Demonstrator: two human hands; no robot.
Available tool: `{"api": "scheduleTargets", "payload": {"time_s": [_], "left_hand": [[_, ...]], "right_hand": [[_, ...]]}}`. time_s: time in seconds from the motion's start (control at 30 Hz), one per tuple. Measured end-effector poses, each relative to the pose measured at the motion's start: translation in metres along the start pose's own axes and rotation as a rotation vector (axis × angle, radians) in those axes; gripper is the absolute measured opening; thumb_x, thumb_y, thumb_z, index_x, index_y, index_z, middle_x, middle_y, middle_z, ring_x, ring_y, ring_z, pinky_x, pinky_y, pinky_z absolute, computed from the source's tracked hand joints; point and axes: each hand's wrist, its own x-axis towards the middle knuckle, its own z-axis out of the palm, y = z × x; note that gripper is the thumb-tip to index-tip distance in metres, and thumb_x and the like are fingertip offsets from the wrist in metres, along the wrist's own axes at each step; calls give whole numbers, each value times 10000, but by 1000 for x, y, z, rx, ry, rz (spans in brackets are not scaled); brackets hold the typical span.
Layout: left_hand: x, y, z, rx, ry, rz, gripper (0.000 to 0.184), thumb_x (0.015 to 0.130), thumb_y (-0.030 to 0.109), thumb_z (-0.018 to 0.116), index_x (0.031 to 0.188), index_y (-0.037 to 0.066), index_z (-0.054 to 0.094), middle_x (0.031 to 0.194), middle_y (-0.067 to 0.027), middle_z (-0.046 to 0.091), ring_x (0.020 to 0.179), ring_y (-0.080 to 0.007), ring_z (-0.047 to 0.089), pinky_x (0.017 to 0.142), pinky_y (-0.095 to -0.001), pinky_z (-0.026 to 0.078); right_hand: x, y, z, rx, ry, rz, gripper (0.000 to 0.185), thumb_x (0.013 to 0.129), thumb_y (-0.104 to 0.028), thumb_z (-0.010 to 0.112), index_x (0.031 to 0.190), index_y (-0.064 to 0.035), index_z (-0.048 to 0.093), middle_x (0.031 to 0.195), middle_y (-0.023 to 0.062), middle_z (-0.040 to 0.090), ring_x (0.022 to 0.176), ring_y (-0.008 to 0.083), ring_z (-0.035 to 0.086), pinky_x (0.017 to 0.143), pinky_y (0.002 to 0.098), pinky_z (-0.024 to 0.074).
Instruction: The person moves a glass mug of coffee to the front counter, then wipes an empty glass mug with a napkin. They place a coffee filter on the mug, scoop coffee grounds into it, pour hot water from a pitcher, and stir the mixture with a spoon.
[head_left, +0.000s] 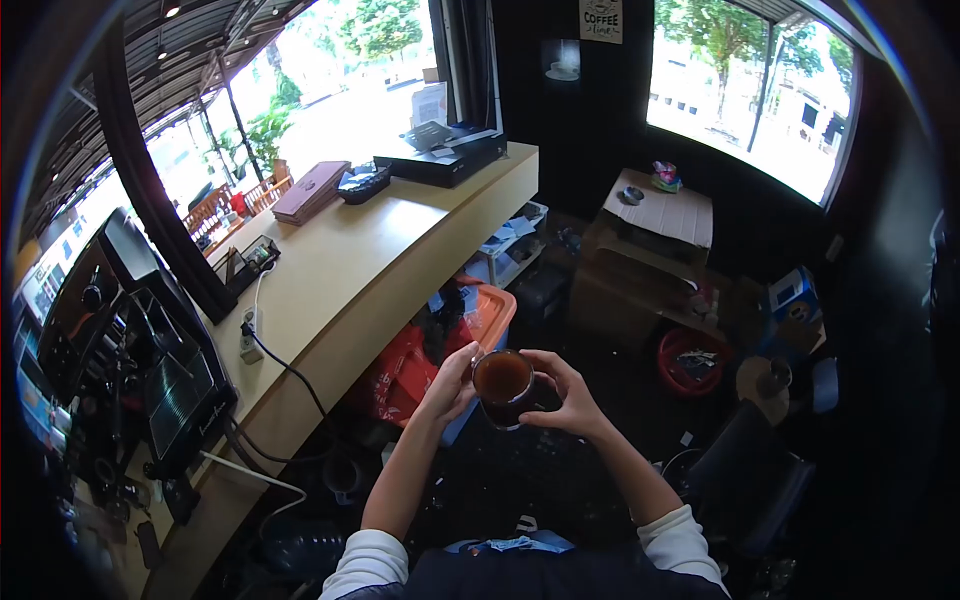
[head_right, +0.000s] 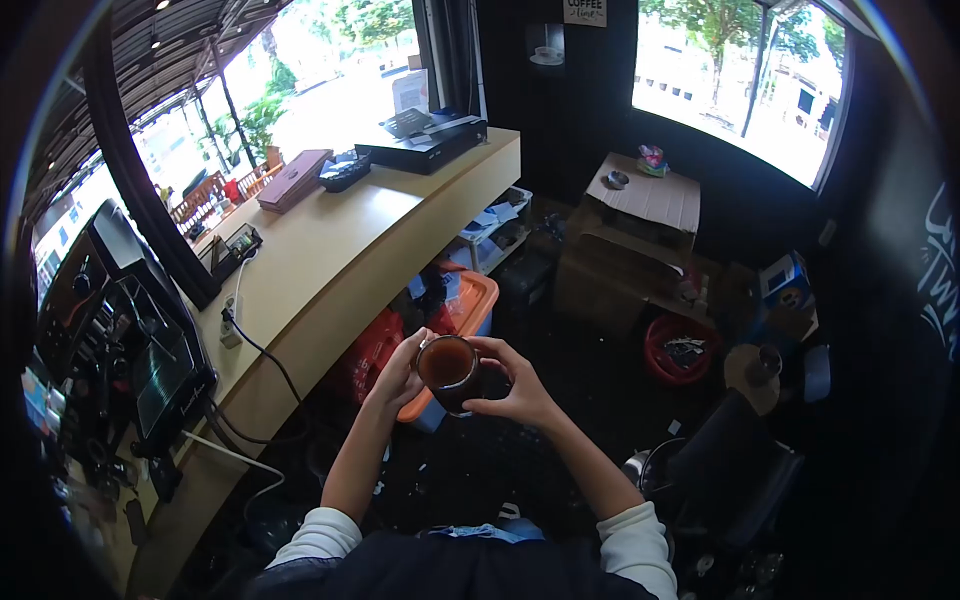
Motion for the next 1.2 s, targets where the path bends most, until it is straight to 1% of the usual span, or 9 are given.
{"api": "scheduleTargets", "payload": {"time_s": [0.23, 0.3, 0.43, 0.5, 0.6, 0.77, 0.87, 0.93, 1.2], "left_hand": [[13, -19, 10, 81, 201, 108, 212, 983, 285, 478, 868, 120, 546, 786, 35, 519, 735, -58, 500, 718, -249, 416], [18, -28, 2, 72, 178, 155, 212, 984, 284, 475, 872, 120, 548, 778, 37, 512, 725, -55, 486, 701, -243, 402], [22, -35, -1, 58, 216, 247, 227, 988, 286, 464, 844, 122, 530, 742, 37, 474, 691, -53, 443, 660, -229, 364], [23, -38, -3, 56, 244, 269, 234, 989, 285, 460, 832, 122, 519, 734, 35, 466, 680, -55, 437, 647, -228, 361], [24, -39, -6, 47, 293, 288, 248, 991, 285, 455, 812, 120, 503, 717, 29, 456, 660, -58, 430, 621, -227, 356], [25, -32, -10, 18, 311, 318, 258, 993, 293, 448, 815, 115, 506, 703, 27, 464, 643, -60, 438, 599, -230, 361], [26, -25, -17, 11, 407, 330, 269, 995, 302, 442, 821, 111, 515, 704, 24, 482, 648, -63, 452, 611, -236, 373], [26, -20, -38, -46, 255, 326, 278, 1006, 294, 411, 914, 88, 572, 877, -27, 607, 849, -116, 568, 840, -319, 443], [35, 18, -66, -5, 354, 390, 279, 1003, 299, 423, 872, 100, 569, 825, -5, 589, 821, -96, 557, 805, -293, 438]], "right_hand": [[3, 15, -13, -134, 136, -70, 792, 615, -258, 863, 1274, -67, 468, 1213, 79, 543, 1177, 197, 504, 977, 381, 415], [6, 18, -13, -125, 207, -65, 773, 603, -271, 874, 1236, -58, 485, 1183, 77, 551, 1155, 200, 517, 956, 380, 432], [12, 28, -14, -114, 201, -56, 766, 600, -258, 879, 1226, -52, 488, 1169, 76, 555, 1124, 200, 533, 937, 373, 447], [16, 30, -15, -52, 167, -8, 757, 619, -183, 872, 1248, -54, 472, 1191, 64, 537, 1136, 178, 517, 957, 358, 420], [24, 38, -13, -2, 185, -27, 694, 634, -193, 860, 1212, -42, 507, 1160, 71, 556, 1091, 178, 542, 916, 348, 469], [39, 45, -12, 41, 146, -2, 698, 640, -171, 857, 1228, -36, 506, 1166, 65, 553, 1095, 169, 536, 921, 350, 470], [52, 52, -9, 82, 109, 3, 698, 641, -132, 853, 1237, -46, 499, 1171, 52, 558, 1111, 159, 530, 929, 343, 448], [64, 57, -6, 107, 81, 1, 691, 645, -95, 847, 1238, -57, 495, 1174, 40, 564, 1129, 150, 525, 932, 334, 429], [125, 73, 10, 95, -9, -18, 712, 647, -144, 850, 1252, -34, 491, 1223, 78, 537, 1139, 172, 525, 941, 349, 454]]}}
